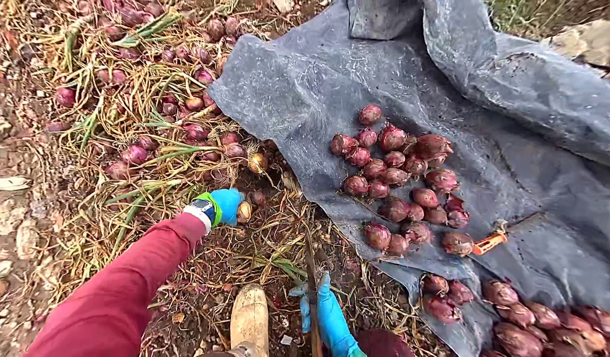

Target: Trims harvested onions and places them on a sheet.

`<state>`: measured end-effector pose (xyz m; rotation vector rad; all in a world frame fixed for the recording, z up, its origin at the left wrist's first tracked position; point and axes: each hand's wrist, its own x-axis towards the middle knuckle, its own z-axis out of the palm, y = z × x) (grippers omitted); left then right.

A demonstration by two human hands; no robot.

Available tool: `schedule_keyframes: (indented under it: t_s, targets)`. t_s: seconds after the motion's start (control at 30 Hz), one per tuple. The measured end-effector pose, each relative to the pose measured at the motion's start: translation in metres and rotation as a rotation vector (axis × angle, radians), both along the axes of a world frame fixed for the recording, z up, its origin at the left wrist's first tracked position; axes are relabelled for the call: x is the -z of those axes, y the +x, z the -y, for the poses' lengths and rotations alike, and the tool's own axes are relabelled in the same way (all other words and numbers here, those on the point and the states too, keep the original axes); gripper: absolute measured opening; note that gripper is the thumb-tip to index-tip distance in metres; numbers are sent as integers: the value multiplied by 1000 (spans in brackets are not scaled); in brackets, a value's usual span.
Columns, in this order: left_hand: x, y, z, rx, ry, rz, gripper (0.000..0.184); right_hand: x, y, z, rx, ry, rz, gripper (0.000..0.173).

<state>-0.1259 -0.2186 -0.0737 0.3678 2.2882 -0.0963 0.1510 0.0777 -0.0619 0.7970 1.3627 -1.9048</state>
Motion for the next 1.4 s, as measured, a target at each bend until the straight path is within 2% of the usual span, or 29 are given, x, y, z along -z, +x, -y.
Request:
schedule_keyframes:
  t_s: [0.07, 0.2, 0.33, 0.43, 0.53, 0.6, 0.67, 0.7, 0.73, 0.83, 0.87, 0.93, 1.03, 1.1, 1.17, 1.27, 1.3, 1.4]
  targets:
    - [-12, 27, 11, -102, 141, 57, 49, 5, 5, 14, 7, -28, 30, 107]
    - [-49, 82, 5, -296, 376, 86, 42, 17, -8, 36, -114, -121, -27, 98]
    - [-81, 104, -22, -159, 359, 160, 35, 3, -46, 49, -109, -137, -279, 85]
    - [-96, 111, -33, -56, 317, 289, 48, -6, -64, 45, -97, -13, -362, 90]
    - [-93, 98, -35, 12, 298, 369, 61, -14, -73, 31, -287, 133, -364, 94]
    - [-92, 91, -34, -28, 292, 320, 57, -13, -73, 23, -280, 109, -337, 96]
    - [-95, 88, -34, -169, 370, 237, 52, -5, -70, 23, -188, 80, -303, 97]
    - [-98, 91, -38, -206, 417, 195, 48, -3, -68, 23, -218, 77, -273, 96]
    - [-104, 95, -45, -177, 434, 178, 45, -2, -67, 22, -317, 74, -266, 95]
    - [-125, 104, -79, 116, 386, 299, 41, -16, -80, 18, -576, 104, -373, 92]
    - [-129, 105, -87, 158, 374, 315, 40, -25, -85, 16, -579, 148, -412, 92]
    - [-131, 90, -87, 73, 345, 202, 40, -37, -90, 5, -385, 228, -485, 94]
    - [-111, 38, -58, -245, 266, -104, 40, -43, -99, -23, 67, 291, -497, 98]
    - [-86, 12, -42, -383, 193, -213, 41, -42, -99, -43, 202, 314, -437, 97]
    - [-48, -9, -43, -426, 136, -237, 42, -36, -92, -50, 225, 319, -368, 96]
    - [17, -13, -61, -455, 93, -178, 70, -17, -67, -37, 175, 273, -276, 96]
    - [34, -10, -63, -452, 81, -166, 74, -11, -57, -31, 150, 243, -252, 96]
    - [48, -9, -53, -467, 90, -161, 61, 2, -33, -20, 95, 160, -191, 101]
